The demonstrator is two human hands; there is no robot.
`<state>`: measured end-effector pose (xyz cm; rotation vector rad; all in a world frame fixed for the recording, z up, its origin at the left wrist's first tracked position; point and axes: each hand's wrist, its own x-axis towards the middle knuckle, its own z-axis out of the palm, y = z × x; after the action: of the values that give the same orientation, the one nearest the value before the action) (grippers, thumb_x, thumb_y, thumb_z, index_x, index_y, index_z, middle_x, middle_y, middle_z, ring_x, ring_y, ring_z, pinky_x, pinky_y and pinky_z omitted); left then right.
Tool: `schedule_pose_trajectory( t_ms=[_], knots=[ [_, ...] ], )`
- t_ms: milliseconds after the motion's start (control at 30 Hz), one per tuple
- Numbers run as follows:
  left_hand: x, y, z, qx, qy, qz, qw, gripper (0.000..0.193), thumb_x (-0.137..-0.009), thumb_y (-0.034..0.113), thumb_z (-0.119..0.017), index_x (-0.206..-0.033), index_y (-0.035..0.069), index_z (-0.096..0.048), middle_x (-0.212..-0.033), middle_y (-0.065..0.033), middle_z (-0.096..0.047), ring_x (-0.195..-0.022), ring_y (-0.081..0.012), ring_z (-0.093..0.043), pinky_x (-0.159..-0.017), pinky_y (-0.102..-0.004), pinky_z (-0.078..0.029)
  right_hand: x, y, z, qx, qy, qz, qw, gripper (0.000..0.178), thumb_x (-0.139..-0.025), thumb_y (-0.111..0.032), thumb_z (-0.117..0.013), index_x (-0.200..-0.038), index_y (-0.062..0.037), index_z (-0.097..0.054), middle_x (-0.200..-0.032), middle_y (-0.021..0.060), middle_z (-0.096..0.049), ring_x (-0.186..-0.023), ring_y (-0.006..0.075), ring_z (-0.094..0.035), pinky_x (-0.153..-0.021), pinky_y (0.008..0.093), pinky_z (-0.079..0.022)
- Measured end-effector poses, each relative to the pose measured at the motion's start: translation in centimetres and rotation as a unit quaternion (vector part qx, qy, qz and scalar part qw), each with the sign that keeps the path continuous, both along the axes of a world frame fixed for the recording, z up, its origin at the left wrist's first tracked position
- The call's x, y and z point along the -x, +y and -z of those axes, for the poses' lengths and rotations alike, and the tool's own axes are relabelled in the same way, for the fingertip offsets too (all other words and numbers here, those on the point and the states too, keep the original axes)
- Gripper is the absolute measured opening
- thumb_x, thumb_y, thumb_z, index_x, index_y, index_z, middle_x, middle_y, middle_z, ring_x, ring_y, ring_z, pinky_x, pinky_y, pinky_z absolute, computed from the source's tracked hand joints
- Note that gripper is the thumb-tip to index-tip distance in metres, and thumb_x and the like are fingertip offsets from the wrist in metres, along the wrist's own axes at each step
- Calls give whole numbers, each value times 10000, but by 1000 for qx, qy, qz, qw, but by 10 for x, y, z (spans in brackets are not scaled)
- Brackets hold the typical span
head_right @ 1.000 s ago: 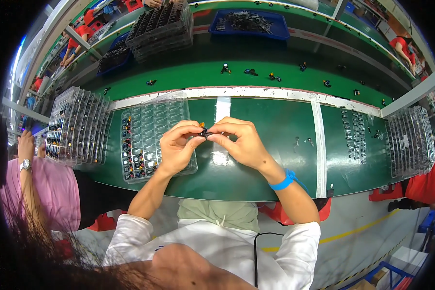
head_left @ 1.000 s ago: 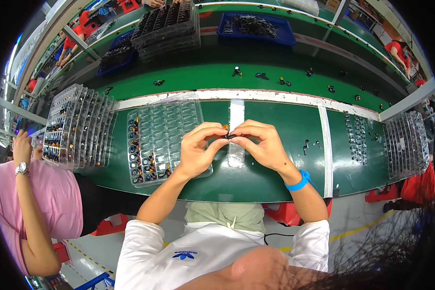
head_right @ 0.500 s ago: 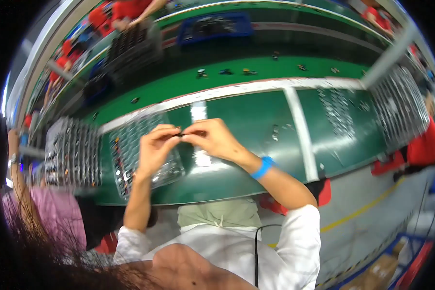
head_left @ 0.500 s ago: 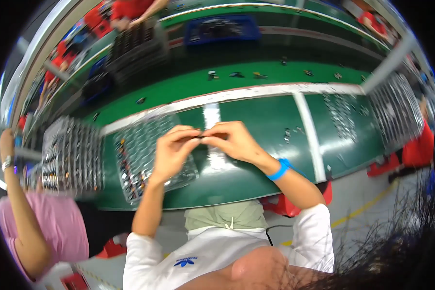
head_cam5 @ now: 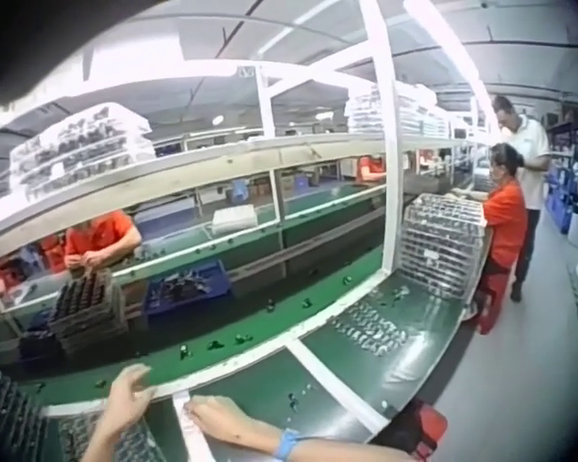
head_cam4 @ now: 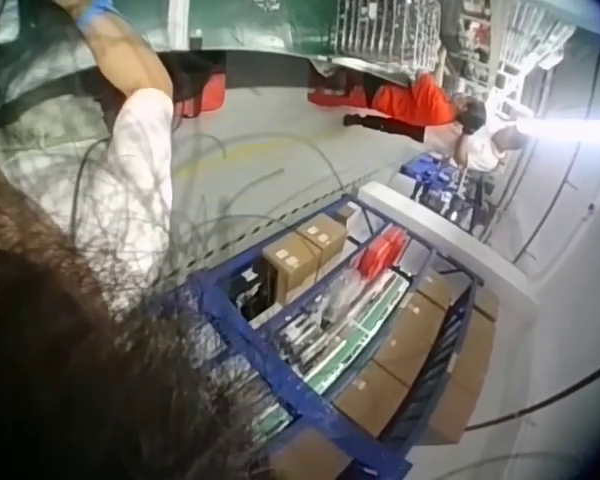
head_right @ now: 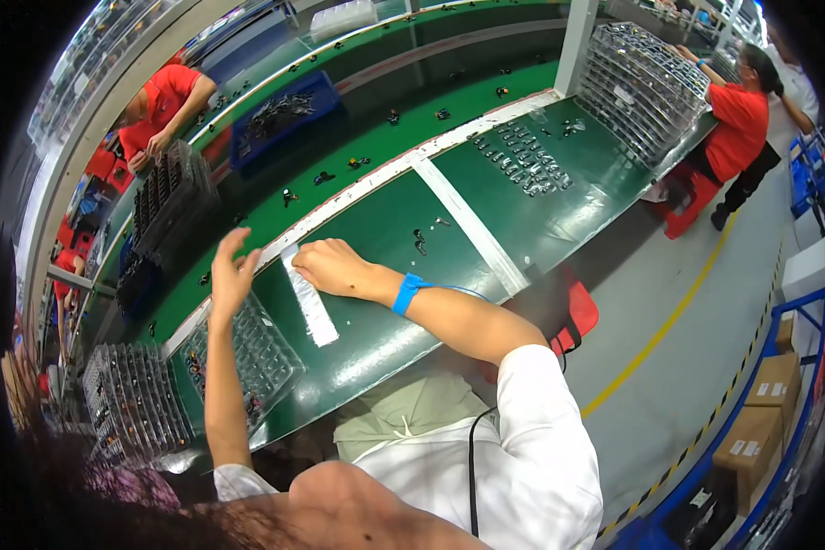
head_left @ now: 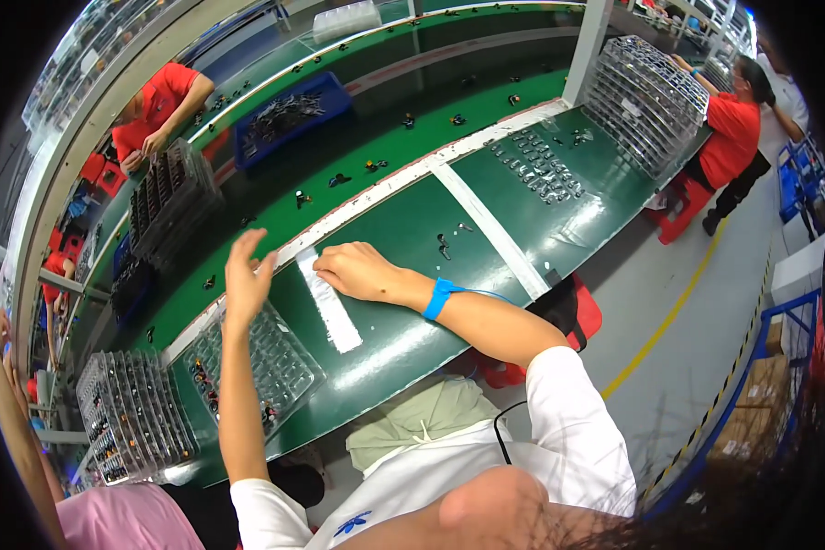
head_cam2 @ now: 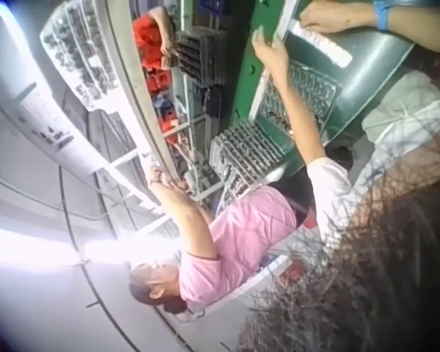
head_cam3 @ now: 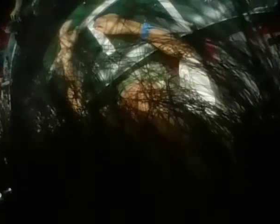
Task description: The person places small electronic components by hand into a plastic component holder strip.
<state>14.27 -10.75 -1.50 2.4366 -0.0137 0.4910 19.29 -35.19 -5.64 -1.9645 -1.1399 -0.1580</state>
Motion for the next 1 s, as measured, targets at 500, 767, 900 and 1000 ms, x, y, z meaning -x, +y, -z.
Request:
schedule_pose_trajectory(
  t_ms=[500, 767, 900, 1000],
  knots=[
    [113, -167, -86, 15, -19, 356, 934, 345, -903, 7, -697, -1248, -2, -689, -1244, -167, -706, -1193, -360, -652, -1025, -419, -518, -24, -266, 5, 244, -228, 424, 842, 444, -942, -262, -697, -1295, -4, -618, -1330, 216, -619, -1292, 409, -542, -1087, 540, -428],
    [34, -266, 0, -110, 32, 312, 943, 485, -939, 133, -690, -1397, 20, -575, -1433, -184, -570, -1366, -378, -504, -1124, -472, -427, 38, -248, 10, 179, -150, 344, 910, 373, -989, -185, -633, -1327, -30, -611, -1304, 174, -635, -1312, 396, -527, -1138, 567, -374],
    [5, -313, 38, -170, -68, 290, 939, 516, -953, 172, -678, -1420, -4, -547, -1488, -205, -529, -1414, -383, -467, -1164, -481, -393, 14, -283, 2, 109, -144, 385, 905, 268, -951, -41, -631, -1213, -11, -681, -1181, 168, -685, -1120, 391, -632, -937, 464, -524],
    [-9, -339, 54, -225, -101, 283, 927, 468, -980, 201, -627, -1373, -47, -578, -1496, -216, -538, -1431, -360, -477, -1172, -470, -402, -40, -296, 2, 56, -48, 364, 928, 241, -954, -87, -664, -1181, -19, -707, -1095, 182, -704, -1032, 398, -668, -904, 470, -541]
  ],
)
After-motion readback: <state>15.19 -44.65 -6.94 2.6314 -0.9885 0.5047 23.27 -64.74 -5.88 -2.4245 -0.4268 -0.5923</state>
